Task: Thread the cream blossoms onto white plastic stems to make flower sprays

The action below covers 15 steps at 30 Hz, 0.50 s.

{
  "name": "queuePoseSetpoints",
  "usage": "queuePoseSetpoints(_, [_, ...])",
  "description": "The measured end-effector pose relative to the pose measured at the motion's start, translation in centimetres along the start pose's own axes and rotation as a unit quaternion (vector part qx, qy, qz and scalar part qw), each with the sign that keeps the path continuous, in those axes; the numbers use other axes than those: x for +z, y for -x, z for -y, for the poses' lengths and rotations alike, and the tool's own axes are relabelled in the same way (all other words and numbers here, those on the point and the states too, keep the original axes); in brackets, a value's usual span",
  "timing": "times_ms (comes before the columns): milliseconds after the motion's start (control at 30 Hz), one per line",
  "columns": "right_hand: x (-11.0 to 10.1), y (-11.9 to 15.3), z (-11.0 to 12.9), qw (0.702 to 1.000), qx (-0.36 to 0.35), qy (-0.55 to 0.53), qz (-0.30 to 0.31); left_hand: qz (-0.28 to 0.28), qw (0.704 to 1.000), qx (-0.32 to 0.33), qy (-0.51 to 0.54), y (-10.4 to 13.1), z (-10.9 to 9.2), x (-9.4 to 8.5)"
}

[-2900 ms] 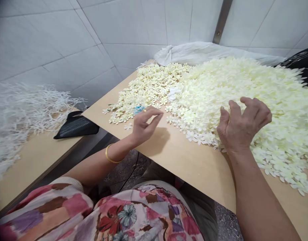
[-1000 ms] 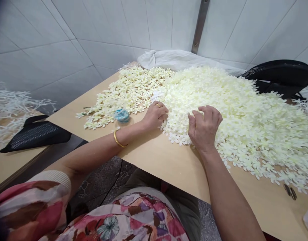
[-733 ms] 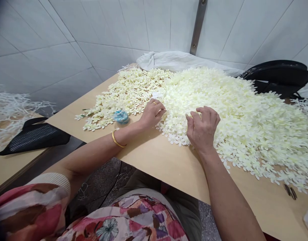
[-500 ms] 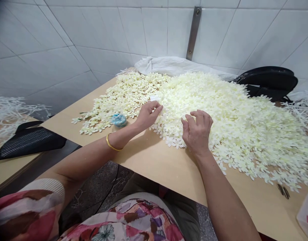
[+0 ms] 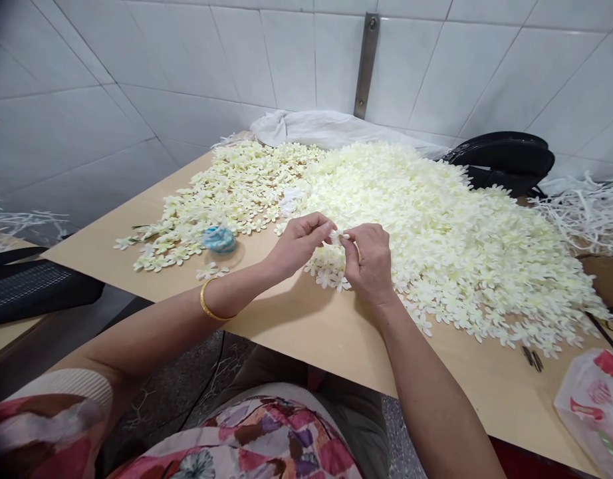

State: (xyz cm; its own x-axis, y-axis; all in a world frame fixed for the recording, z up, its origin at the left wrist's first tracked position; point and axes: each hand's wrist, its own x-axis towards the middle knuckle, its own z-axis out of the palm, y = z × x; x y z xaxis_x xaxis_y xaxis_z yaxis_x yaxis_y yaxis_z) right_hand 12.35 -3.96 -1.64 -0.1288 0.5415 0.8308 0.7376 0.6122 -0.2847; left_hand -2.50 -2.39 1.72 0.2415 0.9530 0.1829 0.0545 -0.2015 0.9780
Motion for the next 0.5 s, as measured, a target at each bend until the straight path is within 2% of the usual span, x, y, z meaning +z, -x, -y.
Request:
queuePoseSetpoints(100, [-0.2, -0.1, 0.2, 0.996, -0.046, 0.067, -0.038, 0.007, 0.994, -0.078, 0.073, 0.2, 0.1, 0.0])
queuePoseSetpoints(200, [-0.5, -0.2, 0.5, 0.99, -0.095, 0.101, -0.041, 0.052, 0.967, -0.162, 0.189, 0.7, 0.2, 0.1])
queuePoseSetpoints(300, [-0.7, -0.1, 0.9, 0.986, -0.139, 0.089, 0.001, 0.045, 0.939, -0.201, 0.274, 1.5, 0.3, 0.0])
queuePoseSetpoints(367, [-0.7, 0.0, 1.1, 0.982, -0.166, 0.074, 0.049, 0.029, 0.932, -0.223, 0.284, 2.2, 0.5, -0.5])
queuePoseSetpoints(500, [-0.5, 0.2, 1.5, 0.971, -0.198, 0.048, 0.126, -0.007, 0.948, -0.231, 0.22, 3.9, 1.3, -2.8])
